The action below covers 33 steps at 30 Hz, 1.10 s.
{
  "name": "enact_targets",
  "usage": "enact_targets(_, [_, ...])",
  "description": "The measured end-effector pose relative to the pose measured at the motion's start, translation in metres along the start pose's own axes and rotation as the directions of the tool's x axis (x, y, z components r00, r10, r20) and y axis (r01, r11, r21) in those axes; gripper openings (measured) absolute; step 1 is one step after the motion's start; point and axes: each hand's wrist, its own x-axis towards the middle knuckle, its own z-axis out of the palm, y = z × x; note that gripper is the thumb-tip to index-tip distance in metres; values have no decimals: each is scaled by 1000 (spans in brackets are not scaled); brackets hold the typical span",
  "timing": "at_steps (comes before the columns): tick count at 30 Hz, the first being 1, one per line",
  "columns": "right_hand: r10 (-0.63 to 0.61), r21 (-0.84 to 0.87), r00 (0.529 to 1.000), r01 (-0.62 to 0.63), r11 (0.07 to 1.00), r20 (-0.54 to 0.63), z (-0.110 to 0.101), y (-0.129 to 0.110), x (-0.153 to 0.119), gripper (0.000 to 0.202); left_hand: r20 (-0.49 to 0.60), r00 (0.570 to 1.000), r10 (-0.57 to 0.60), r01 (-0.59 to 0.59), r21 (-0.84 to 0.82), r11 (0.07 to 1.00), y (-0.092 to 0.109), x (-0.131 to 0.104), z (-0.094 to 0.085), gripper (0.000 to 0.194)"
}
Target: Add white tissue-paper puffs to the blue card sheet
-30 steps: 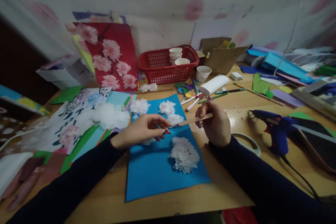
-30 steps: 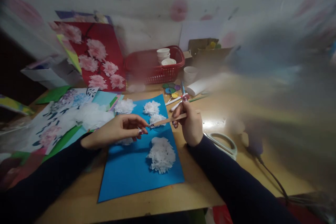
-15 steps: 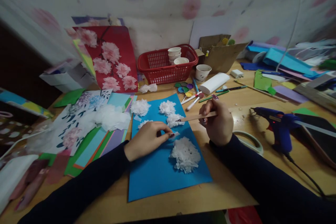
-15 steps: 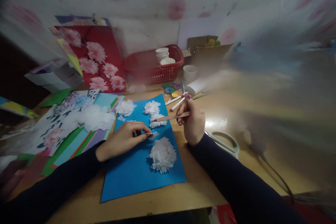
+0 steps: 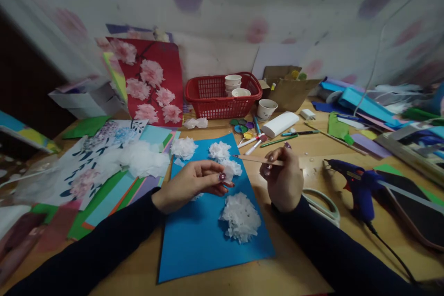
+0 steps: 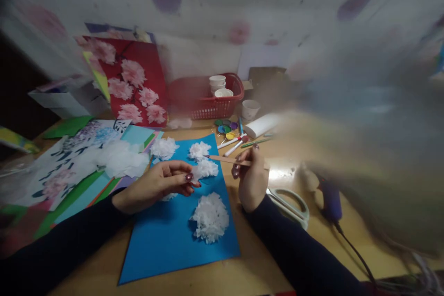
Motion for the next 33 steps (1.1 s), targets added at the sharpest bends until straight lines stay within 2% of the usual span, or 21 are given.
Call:
enact_targets(2, [2, -61, 996, 4, 998, 93, 3, 0, -6, 40, -46, 999, 22, -24, -40, 999, -1, 1, 0, 39])
enact_targets(4, [24, -167, 968, 18, 986, 249, 5, 1, -14, 44, -110, 992, 65, -70, -42, 997, -1, 1, 1, 36])
enact_targets(6, [55, -248, 936, 35, 968, 347, 5, 1, -20, 48, -156, 983, 99, -102, -11, 995, -1, 2, 2, 33])
enact_targets(9, [10, -318, 915, 130, 939, 403, 4, 2, -28, 45, -184, 978, 101, -89, 74, 993, -2, 1, 5, 28])
enact_targets(11, [-22, -328, 904, 178, 928, 427, 4, 1, -31, 35, -189, 976, 110, -79, 168, 983, -2, 0, 7, 23])
enact_targets(13, [-28, -306, 889, 186, 934, 457, 4, 0, -34, 24, -185, 973, 141, -88, 264, 960, -2, -1, 8, 20])
enact_targets(16, [-28, -275, 860, 194, 942, 510, 6, -2, -38, 28, -190, 962, 194, -112, 370, 922, -1, -2, 9, 17])
enact_targets(22, [-23, -280, 842, 205, 938, 539, 7, 2, -39, 30, -195, 937, 289, -162, 490, 857, -2, -2, 7, 18])
enact_targets(28, [31, -264, 863, 120, 957, 503, 7, 3, -35, 30, -213, 936, 279, -167, 430, 887, -6, 0, 8, 30])
enact_targets(33, [37, -236, 868, 93, 967, 495, 7, 5, -35, 28, -98, 954, 282, -232, 349, 908, -10, 0, 7, 28])
